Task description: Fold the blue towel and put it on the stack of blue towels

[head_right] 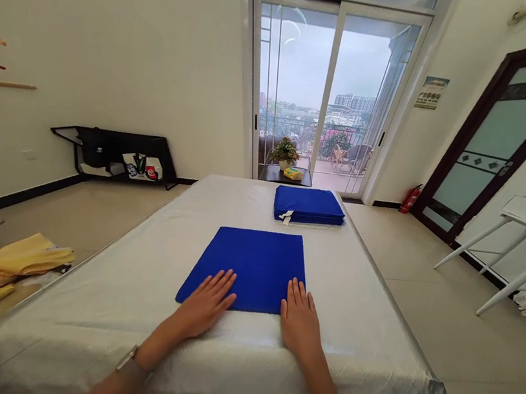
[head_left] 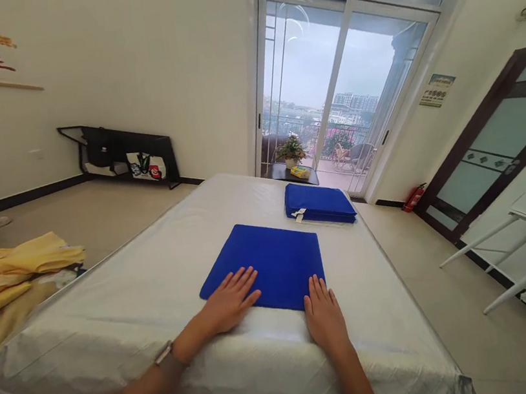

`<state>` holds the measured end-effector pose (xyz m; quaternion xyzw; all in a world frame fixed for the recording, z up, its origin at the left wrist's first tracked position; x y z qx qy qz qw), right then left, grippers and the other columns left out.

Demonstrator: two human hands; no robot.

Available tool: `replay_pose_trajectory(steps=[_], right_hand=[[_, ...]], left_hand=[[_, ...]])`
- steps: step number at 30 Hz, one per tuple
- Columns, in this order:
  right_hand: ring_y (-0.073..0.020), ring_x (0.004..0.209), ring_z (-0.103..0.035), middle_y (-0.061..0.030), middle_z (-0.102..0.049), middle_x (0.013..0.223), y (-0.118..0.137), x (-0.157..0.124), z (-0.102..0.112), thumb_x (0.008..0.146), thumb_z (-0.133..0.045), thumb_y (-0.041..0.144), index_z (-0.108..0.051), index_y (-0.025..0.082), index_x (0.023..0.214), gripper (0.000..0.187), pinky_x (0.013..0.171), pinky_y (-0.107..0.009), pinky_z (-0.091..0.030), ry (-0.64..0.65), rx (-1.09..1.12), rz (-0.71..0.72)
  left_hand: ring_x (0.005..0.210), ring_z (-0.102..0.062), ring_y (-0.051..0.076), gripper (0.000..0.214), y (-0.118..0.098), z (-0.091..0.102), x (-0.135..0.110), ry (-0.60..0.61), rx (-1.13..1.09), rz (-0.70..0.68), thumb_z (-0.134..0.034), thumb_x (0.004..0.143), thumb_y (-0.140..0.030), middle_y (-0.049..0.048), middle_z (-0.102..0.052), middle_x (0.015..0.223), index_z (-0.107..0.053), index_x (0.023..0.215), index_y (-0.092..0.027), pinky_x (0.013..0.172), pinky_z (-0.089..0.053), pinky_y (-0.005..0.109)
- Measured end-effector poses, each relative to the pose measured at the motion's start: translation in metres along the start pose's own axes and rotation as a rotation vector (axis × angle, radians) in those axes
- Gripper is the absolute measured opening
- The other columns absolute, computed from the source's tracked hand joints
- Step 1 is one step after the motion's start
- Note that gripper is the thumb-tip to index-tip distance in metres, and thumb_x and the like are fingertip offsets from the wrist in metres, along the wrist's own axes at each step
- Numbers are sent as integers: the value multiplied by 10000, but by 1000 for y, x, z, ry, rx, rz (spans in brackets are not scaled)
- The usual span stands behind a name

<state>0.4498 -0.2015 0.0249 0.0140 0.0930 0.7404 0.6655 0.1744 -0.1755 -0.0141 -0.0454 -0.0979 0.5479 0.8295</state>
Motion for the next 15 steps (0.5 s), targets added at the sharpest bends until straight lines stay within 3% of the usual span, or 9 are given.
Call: replay_pose_trajectory(steps=[3, 5, 15], right_hand=[[-192, 1584, -98, -38, -107, 1706, -1, 0, -1, 1072, -143, 348, -163, 88, 1638, 624, 1285, -397, -101, -5, 4, -3], [-189, 1584, -105, -35, -114, 1706, -2, 1, -2, 1071, -146, 357, -169, 91, 1638, 627, 1285, -392, -95, -14, 3, -5], [-213, 1588, -87, -40, -104, 1712, -4, 7, 5, 1060, -169, 374, -198, 104, 1643, 644, 1278, -403, -116, 20, -35, -20]], left_hand=[[1564, -226, 276, 675, 38, 5, -25, -41, 28, 100, -202, 1057, -605, 64, -265, 1675, -231, 1629, -248, 1255, -231, 488], [1567, -212, 274, 702, 48, 6, -36, -59, 32, 137, -211, 1050, -616, 71, -245, 1683, -210, 1634, -227, 1255, -238, 477], [1561, -240, 286, 775, 32, 8, -37, -145, -23, 199, -259, 1016, -669, 87, -293, 1671, -287, 1622, -186, 1262, -230, 488]])
Point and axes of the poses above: each hand's wrist, its own x-axis towards the middle knuckle, its own z-axis out of the back of the hand, y = z × x, the point moved 1 cm from there along x, towards the middle knuckle
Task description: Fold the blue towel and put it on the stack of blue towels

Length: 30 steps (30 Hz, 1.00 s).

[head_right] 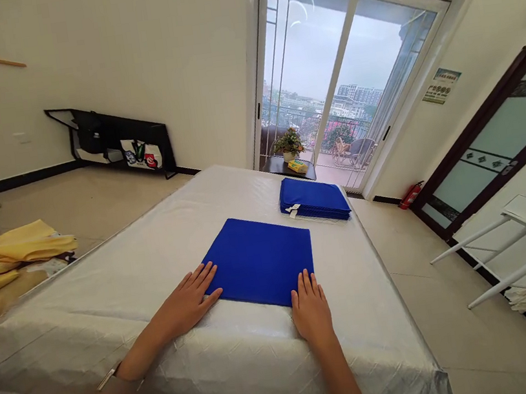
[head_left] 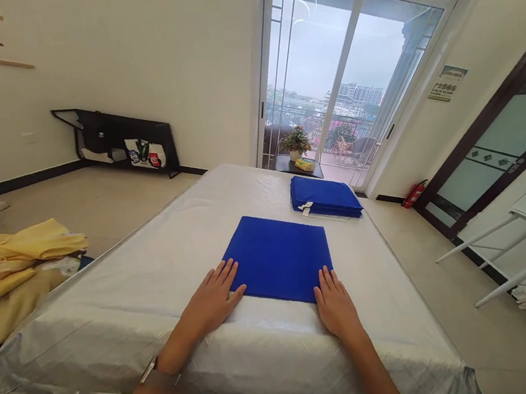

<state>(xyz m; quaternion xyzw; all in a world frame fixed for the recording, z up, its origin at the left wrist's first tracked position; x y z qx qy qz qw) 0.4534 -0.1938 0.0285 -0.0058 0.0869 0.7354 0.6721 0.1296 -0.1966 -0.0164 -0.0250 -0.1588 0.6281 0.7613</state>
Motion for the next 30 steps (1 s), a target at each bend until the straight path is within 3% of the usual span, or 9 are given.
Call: replay_pose_trajectory(steps=[4, 8, 13, 17, 20, 23, 25, 28, 30], right_hand=[[-218, 1586, -114, -44, -139, 1711, -1, 22, 18, 1066, -149, 422, -217, 114, 1646, 660, 1277, -420, -100, -21, -1, 14], [-213, 1583, -128, -61, -154, 1712, 1, 57, 25, 1068, -136, 436, -206, 90, 1645, 676, 1272, -410, -113, -23, 20, 9], [-220, 1586, -102, -77, -132, 1717, -2, 81, 6, 1073, -139, 414, -193, 67, 1642, 669, 1269, -405, -99, -61, 40, -41], [-212, 1587, -92, -74, -154, 1714, -6, 82, -5, 1070, -136, 400, -207, 68, 1640, 664, 1270, -403, -87, -94, 55, -11], [-215, 1583, -118, -81, -180, 1708, -7, 81, -5, 1068, -137, 384, -222, 58, 1636, 660, 1269, -398, -90, -107, 68, -1], [-218, 1580, -135, -90, -195, 1705, -7, 81, -5, 1068, -139, 377, -235, 55, 1633, 658, 1267, -397, -96, -116, 71, -2], [-219, 1579, -141, -99, -203, 1703, -6, 81, -4, 1067, -147, 367, -240, 50, 1632, 654, 1265, -400, -104, -122, 64, -5], [-217, 1579, -141, -105, -202, 1703, -7, 80, -4, 1065, -155, 345, -243, 54, 1632, 644, 1261, -399, -111, -129, 41, 7], [-210, 1579, -140, -97, -201, 1705, -7, 80, -4, 1064, -158, 336, -245, 66, 1635, 638, 1259, -389, -109, -133, 28, 15]], left_hand=[[1542, -294, 287, 803, 0, 2, -2, -5, -6, 36, -269, 1001, -668, 107, -344, 1652, -348, 1600, -138, 1262, -238, 474], [1453, -451, 309, 715, -6, 12, -7, -105, -28, 49, -288, 1004, -603, 118, -487, 1572, -516, 1507, -148, 1220, -334, 491], [1085, -679, 291, 510, -16, 30, -14, -236, -6, 67, -329, 1018, -471, 128, -738, 1187, -742, 1101, -185, 1003, -513, 454], [791, -647, 240, 448, -22, 44, -15, -242, 74, 64, -358, 1018, -426, 98, -696, 848, -683, 806, -203, 764, -516, 376], [724, -617, 223, 468, -37, 56, -7, -204, 102, 25, -350, 1032, -414, 75, -646, 754, -648, 735, -207, 712, -489, 357], [840, -655, 221, 478, -71, 60, 17, -138, 11, -157, -331, 1058, -433, 81, -692, 864, -699, 863, -198, 806, -503, 362], [1057, -664, 231, 490, -101, 51, 43, -83, -81, -341, -325, 1065, -488, 101, -728, 1096, -720, 1077, -197, 964, -485, 371], [1415, -481, 269, 657, -138, 20, 87, -10, -117, -526, -240, 1058, -598, 146, -568, 1493, -592, 1403, -163, 1190, -321, 419], [1525, -326, 277, 740, -149, -5, 110, 57, -95, -559, -139, 1061, -602, 170, -423, 1608, -468, 1517, -121, 1238, -228, 448]])
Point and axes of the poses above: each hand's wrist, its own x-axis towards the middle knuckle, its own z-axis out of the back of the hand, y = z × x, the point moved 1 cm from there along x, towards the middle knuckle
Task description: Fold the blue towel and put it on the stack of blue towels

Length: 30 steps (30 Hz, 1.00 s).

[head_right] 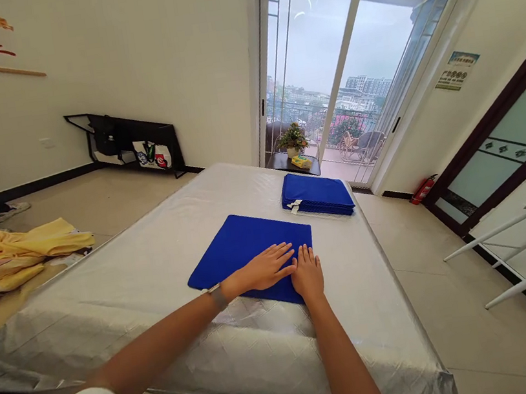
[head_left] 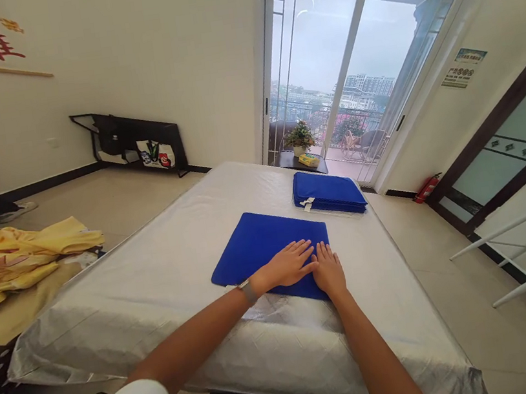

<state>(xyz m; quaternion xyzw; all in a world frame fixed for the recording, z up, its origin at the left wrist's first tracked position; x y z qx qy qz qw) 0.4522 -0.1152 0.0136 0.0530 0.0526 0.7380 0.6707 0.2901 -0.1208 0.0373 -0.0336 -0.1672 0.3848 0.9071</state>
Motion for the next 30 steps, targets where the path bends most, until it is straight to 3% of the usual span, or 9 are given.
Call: replay_pose_trajectory(steps=[2, 5, 10, 15, 20, 24, 30], right_hand=[[-207, 1578, -144, -92, -205, 1704, 0, 0, 0, 1064, -162, 333, -248, 70, 1635, 635, 1259, -380, -106, -1, -2, -4], [-205, 1576, -155, -89, -220, 1700, 1, 0, 1, 1065, -159, 341, -251, 66, 1633, 638, 1262, -379, -99, 0, 9, -22], [-195, 1582, -122, -67, -177, 1711, 1, 2, 1, 1067, -127, 371, -210, 86, 1645, 650, 1266, -381, -89, 31, 26, -42], [-213, 1581, -129, -70, -175, 1710, 6, 0, 3, 1062, -123, 368, -187, 90, 1650, 653, 1264, -412, -90, 45, -50, -54], [-273, 1575, -155, -142, -250, 1684, 14, 4, 16, 1059, -171, 322, -265, 39, 1622, 637, 1261, -466, -13, 47, -192, 5], [-248, 1570, -182, -128, -259, 1684, 12, 28, 26, 1064, -191, 327, -273, 57, 1625, 628, 1261, -430, -62, 44, -159, 21], [-219, 1586, -101, -91, -134, 1717, -2, 61, 11, 1074, -138, 410, -167, 46, 1642, 675, 1267, -397, -86, 60, 1, -45]], left_hand=[[1559, -245, 282, 787, 10, -19, 11, 43, 6, 48, -87, 1057, -603, 193, -343, 1640, -387, 1562, -81, 1251, -182, 462], [1563, -235, 279, 827, 28, -30, -1, 57, 0, 150, -104, 1038, -655, 190, -311, 1652, -338, 1590, -85, 1259, -152, 455], [1570, -214, 251, 821, 73, -8, -61, 81, 20, 283, -138, 1019, -698, 125, -293, 1672, -309, 1614, -158, 1265, -121, 420], [1568, -214, 285, 832, 114, 13, -116, 58, 69, 459, -147, 1014, -695, 136, -277, 1675, -289, 1620, -143, 1258, -166, 464], [1566, -220, 300, 872, 119, 12, -128, 33, 65, 496, -192, 996, -729, 150, -264, 1677, -279, 1620, -126, 1255, -200, 478], [1562, -228, 308, 893, 116, 10, -125, 41, 62, 511, -194, 993, -737, 159, -266, 1674, -286, 1614, -102, 1259, -200, 487], [1565, -228, 279, 859, 119, 8, -130, 35, 88, 503, -192, 1004, -715, 131, -257, 1680, -266, 1622, -123, 1260, -201, 453]])
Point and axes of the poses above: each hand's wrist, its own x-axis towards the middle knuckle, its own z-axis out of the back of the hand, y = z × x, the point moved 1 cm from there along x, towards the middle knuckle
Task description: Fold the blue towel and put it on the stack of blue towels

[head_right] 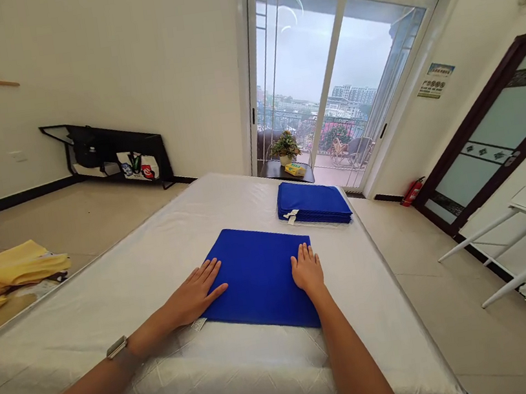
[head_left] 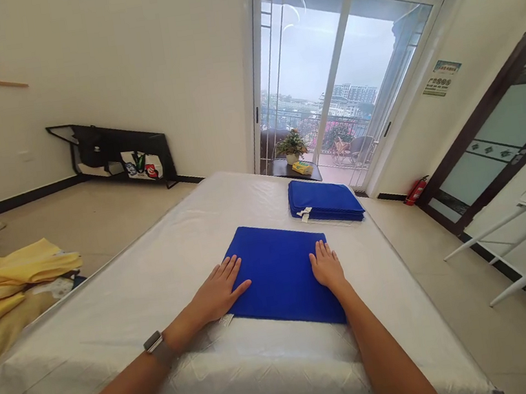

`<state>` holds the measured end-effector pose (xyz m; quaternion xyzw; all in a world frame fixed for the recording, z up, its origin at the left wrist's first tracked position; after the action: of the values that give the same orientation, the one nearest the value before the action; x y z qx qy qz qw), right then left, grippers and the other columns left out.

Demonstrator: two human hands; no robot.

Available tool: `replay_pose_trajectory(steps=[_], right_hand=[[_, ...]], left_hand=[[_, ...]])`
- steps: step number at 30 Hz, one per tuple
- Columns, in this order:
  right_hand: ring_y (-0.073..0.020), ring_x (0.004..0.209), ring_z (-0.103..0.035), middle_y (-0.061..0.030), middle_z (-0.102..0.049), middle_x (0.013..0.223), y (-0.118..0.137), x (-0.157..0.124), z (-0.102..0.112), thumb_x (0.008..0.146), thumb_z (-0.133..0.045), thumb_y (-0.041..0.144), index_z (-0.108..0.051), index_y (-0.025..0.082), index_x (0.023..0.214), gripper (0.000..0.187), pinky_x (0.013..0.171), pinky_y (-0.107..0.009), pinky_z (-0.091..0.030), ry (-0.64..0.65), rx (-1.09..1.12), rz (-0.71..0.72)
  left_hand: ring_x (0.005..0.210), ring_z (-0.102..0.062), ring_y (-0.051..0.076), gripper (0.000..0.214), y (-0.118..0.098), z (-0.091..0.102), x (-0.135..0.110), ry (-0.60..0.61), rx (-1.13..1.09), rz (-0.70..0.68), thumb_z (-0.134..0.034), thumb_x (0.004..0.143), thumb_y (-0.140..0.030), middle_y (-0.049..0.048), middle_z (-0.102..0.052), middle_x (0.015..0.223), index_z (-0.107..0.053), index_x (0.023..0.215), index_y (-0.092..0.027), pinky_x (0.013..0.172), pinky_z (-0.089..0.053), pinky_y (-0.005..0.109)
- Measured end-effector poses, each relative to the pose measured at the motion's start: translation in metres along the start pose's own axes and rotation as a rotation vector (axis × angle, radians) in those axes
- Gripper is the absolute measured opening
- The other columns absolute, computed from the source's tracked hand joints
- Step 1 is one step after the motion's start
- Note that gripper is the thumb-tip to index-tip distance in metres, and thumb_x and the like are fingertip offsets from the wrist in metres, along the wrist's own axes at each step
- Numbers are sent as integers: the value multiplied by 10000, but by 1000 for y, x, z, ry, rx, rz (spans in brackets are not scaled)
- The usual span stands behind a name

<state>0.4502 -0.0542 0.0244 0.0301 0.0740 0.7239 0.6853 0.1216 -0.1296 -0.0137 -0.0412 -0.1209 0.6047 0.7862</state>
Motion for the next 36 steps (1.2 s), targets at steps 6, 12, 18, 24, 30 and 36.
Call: replay_pose_trajectory(steps=[6, 12, 18, 24, 30, 36], right_hand=[[-213, 1589, -67, -75, -105, 1722, -7, 4, -15, 1069, -131, 435, -143, 59, 1648, 690, 1275, -401, -50, -2, 55, 2], [-213, 1588, -83, -87, -132, 1718, -8, 4, -15, 1067, -140, 428, -162, 55, 1647, 689, 1273, -401, -70, -24, 46, 13], [-211, 1586, -101, -105, -162, 1711, -11, 4, -17, 1062, -162, 382, -200, 51, 1641, 668, 1268, -404, -96, -42, 7, 44], [-219, 1587, -97, -104, -149, 1714, -9, 6, -16, 1068, -132, 409, -167, 46, 1644, 682, 1272, -411, -78, -24, 43, 21], [-215, 1589, -79, -88, -122, 1719, -7, 5, -14, 1071, -127, 410, -146, 53, 1647, 678, 1273, -406, -75, 4, 31, 6], [-220, 1588, -96, -106, -141, 1715, -6, 8, -5, 1069, -142, 390, -170, 63, 1647, 665, 1269, -421, -94, 52, 6, -5]], left_hand=[[1564, -229, 285, 872, -13, 13, 12, 56, 46, 8, -157, 1005, -718, 143, -283, 1669, -292, 1614, -108, 1272, -157, 466], [1564, -235, 253, 853, -113, -4, 76, 12, -25, -279, -119, 1021, -692, 155, -306, 1661, -314, 1607, -103, 1265, -157, 399], [1560, -246, 244, 827, -157, -36, 127, 2, -51, -324, -57, 1042, -624, 177, -315, 1650, -324, 1595, -69, 1265, -144, 407], [1571, -209, 262, 836, -65, -20, 122, 69, -53, -122, -130, 1024, -669, 157, -267, 1673, -292, 1613, -99, 1269, -119, 427], [1582, -156, 292, 930, 17, -1, 101, 64, -33, 109, -99, 991, -714, 173, -196, 1693, -220, 1620, -41, 1265, -137, 451], [1576, -172, 319, 972, 21, -8, 100, 43, -28, 134, -105, 969, -741, 182, -200, 1690, -242, 1612, -26, 1262, -165, 460]])
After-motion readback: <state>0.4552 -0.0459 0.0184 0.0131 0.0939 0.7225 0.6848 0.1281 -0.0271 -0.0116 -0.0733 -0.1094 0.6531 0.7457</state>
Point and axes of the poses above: each hand's wrist, its own x-axis towards the middle knuckle, its own z-axis out of the back of the hand, y = z × x, the point moved 1 cm from there along x, towards the middle knuckle
